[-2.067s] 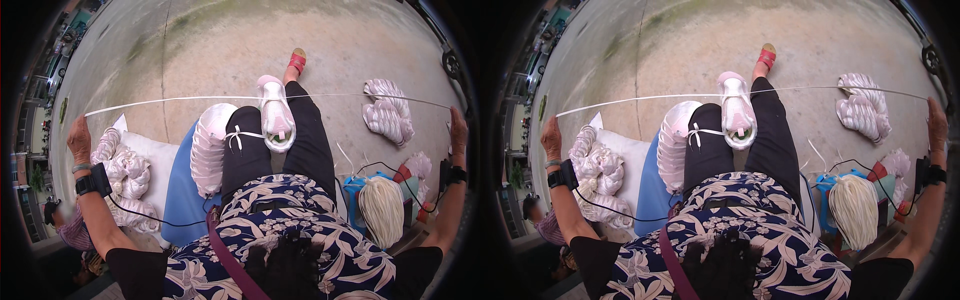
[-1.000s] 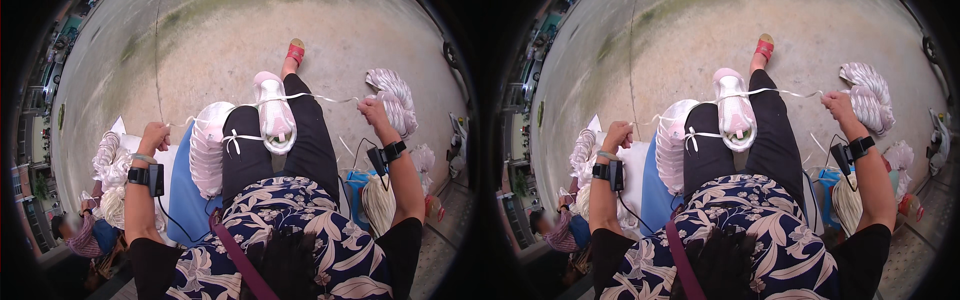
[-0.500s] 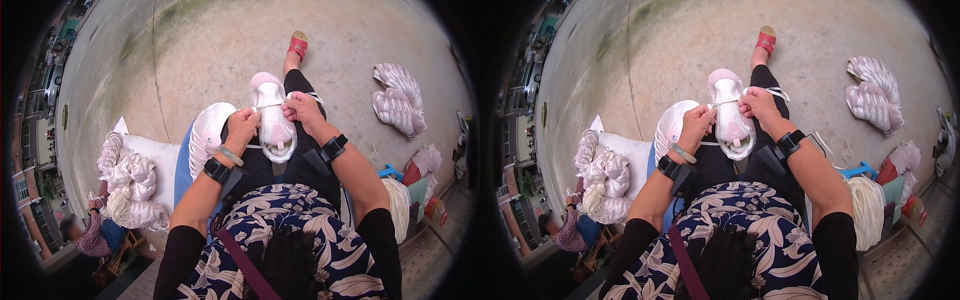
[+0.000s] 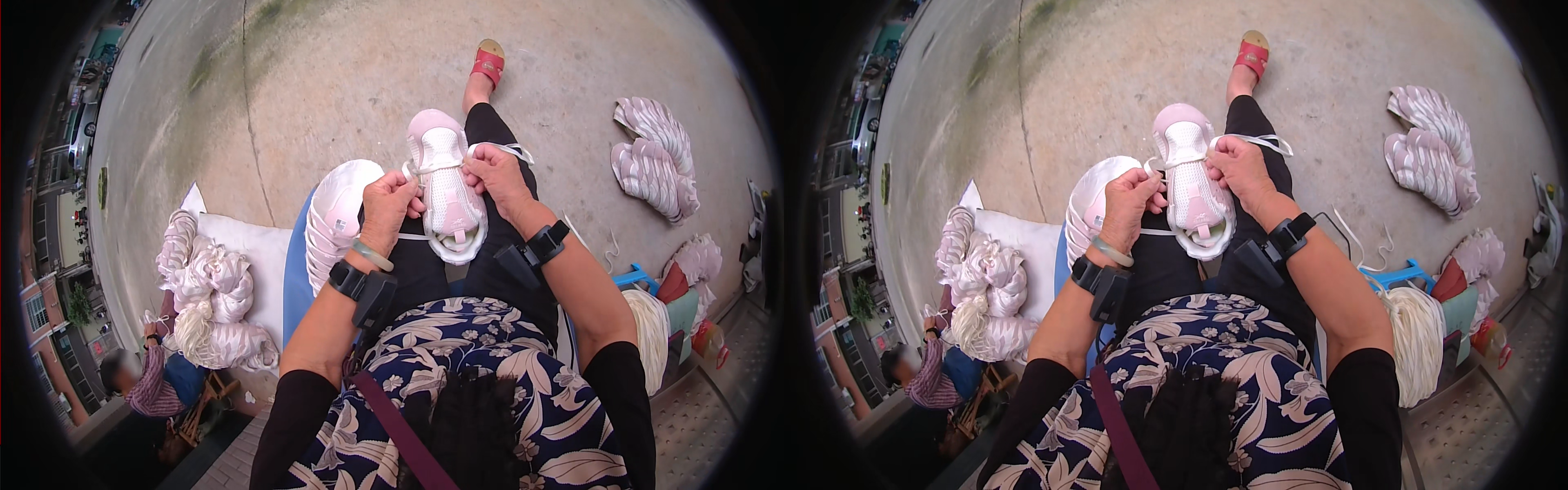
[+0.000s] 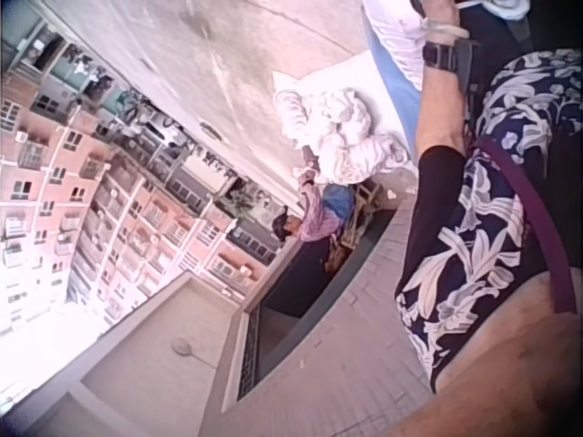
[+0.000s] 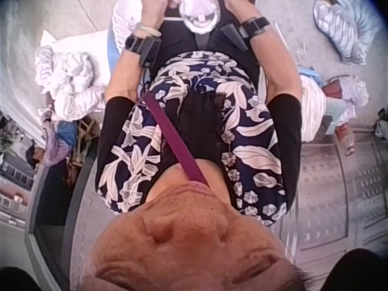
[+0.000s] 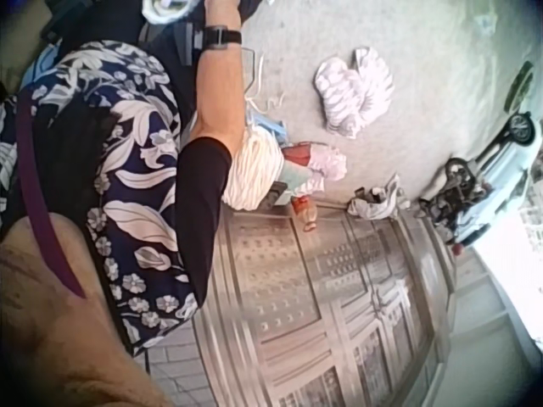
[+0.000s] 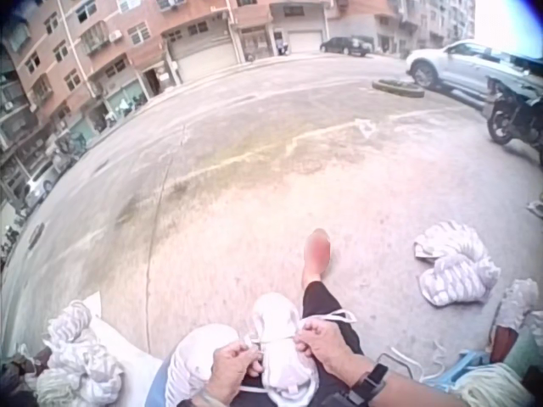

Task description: The recorder is lacing a white sneaker while sitting in an outdoor workspace.

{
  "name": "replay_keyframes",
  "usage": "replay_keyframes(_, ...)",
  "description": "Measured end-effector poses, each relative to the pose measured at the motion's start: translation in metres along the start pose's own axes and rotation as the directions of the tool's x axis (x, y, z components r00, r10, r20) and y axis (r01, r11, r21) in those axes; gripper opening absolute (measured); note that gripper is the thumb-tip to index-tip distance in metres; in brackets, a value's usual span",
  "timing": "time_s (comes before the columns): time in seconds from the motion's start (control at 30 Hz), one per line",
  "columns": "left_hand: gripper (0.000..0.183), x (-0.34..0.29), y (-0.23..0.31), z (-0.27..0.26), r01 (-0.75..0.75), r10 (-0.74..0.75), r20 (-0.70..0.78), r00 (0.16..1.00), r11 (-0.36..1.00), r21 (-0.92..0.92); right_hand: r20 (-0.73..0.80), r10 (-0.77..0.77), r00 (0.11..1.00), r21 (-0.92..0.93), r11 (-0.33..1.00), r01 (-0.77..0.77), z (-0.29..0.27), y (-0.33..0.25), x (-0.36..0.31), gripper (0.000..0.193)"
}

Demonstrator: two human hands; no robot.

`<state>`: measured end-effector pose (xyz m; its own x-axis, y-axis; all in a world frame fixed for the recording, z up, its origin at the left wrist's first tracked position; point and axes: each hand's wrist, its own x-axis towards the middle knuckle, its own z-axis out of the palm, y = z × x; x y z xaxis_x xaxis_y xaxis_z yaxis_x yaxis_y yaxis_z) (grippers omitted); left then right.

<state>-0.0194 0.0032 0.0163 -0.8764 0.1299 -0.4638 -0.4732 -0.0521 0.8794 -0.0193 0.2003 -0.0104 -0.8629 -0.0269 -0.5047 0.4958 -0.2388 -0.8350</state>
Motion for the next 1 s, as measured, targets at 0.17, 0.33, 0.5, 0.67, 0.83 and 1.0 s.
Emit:
replay_keyframes(0.17,0.014,-0.001,-0.005,-0.003,0.018,-0.025,0.021,0.999,0.960,0.278,-0.031,-0.288,0.957,-0.281,0.922,0.268,-0.001,0.015,0.009,0.009)
replay_keyframes(0.33,0.014,0.014,-0.019,-0.003,-0.237,0.272,0.032,0.962,0.764,0.600,-0.003,-0.466,0.885,-0.480,0.776,0.408,0.001,0.019,0.012,0.012)
replay_keyframes(0.5,0.011,0.021,-0.015,0.010,-0.244,0.293,-0.033,0.956,0.848,0.470,-0.096,-0.404,0.910,-0.557,0.779,0.288,0.004,0.017,0.009,0.015)
replay_keyframes(0.67,0.017,0.027,-0.014,0.015,-0.272,0.323,-0.044,0.946,0.857,0.439,-0.086,-0.408,0.909,-0.522,0.795,0.307,0.001,0.023,0.010,0.016)
replay_keyframes(0.83,0.017,0.027,-0.021,0.009,-0.359,0.459,-0.060,0.887,0.764,0.536,-0.139,-0.352,0.926,-0.462,0.850,0.253,0.002,0.027,0.013,0.019)
replay_keyframes(1.0,0.018,0.025,-0.019,0.012,-0.402,0.513,-0.007,0.858,0.682,0.611,-0.121,-0.407,0.906,-0.482,0.822,0.305,0.000,0.027,0.011,0.021)
